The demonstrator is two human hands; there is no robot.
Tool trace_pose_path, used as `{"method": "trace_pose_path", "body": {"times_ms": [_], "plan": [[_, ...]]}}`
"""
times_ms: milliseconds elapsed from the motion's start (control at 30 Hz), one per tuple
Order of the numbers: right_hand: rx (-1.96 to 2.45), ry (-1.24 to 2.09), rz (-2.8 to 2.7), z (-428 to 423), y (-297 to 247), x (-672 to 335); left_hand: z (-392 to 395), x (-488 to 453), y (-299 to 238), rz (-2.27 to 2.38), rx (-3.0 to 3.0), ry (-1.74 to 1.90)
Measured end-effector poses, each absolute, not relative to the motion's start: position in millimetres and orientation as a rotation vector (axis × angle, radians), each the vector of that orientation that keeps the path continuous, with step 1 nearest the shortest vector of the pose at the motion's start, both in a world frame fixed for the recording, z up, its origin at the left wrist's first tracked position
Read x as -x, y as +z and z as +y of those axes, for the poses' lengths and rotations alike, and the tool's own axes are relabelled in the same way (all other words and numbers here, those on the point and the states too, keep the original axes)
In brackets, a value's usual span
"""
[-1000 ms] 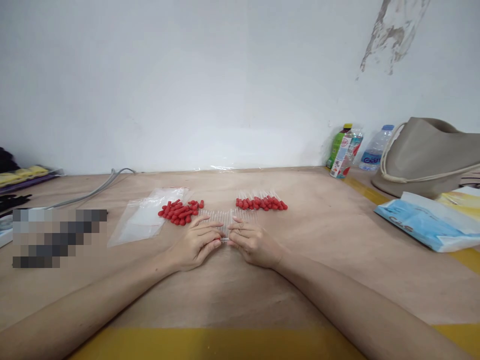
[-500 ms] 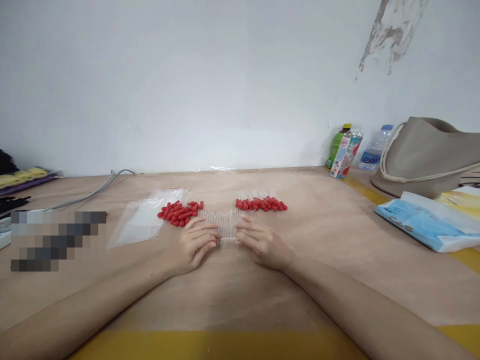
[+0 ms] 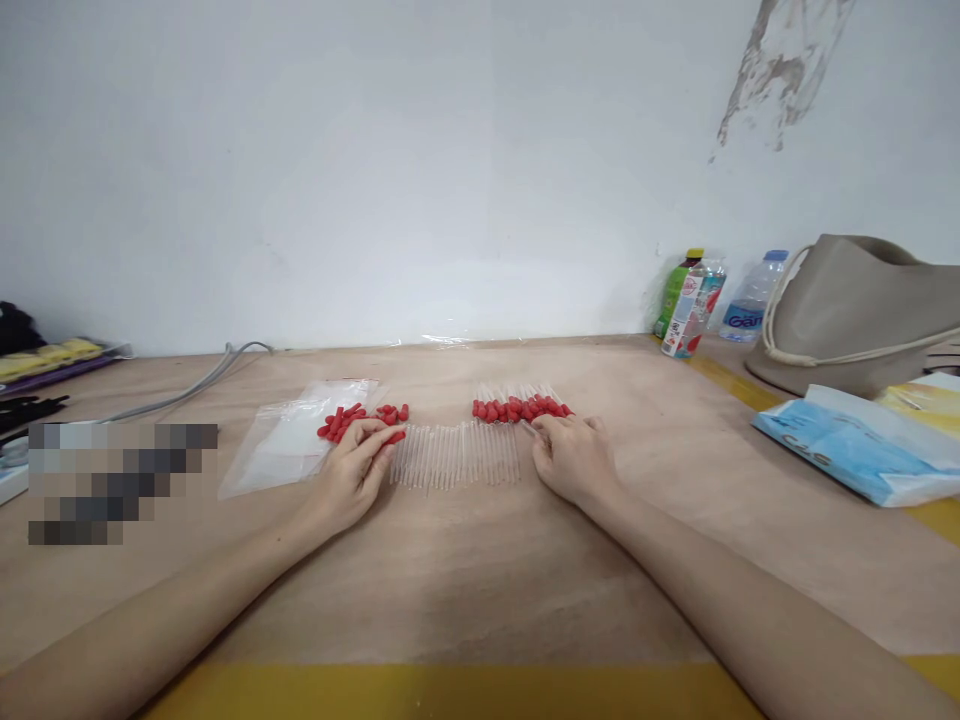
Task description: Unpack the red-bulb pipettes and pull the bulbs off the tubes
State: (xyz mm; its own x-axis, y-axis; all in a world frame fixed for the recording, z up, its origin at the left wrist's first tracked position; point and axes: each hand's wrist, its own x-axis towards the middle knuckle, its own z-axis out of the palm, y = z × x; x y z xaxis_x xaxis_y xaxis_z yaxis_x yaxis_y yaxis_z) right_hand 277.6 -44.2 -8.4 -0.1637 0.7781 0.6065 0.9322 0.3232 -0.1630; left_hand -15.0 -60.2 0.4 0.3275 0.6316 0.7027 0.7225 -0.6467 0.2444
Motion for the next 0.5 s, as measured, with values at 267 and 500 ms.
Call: {"method": "trace_pose_path", "body": {"times_ms": [267, 500], "plan": [[1.485, -0.236, -2.067, -45, -14, -267, -38, 46, 33, -1.591, 2.22, -1.349], [1.446, -0.189, -2.11, -43, -16, -265, 0, 75, 63, -1.86, 2.277, -0.993]]}}
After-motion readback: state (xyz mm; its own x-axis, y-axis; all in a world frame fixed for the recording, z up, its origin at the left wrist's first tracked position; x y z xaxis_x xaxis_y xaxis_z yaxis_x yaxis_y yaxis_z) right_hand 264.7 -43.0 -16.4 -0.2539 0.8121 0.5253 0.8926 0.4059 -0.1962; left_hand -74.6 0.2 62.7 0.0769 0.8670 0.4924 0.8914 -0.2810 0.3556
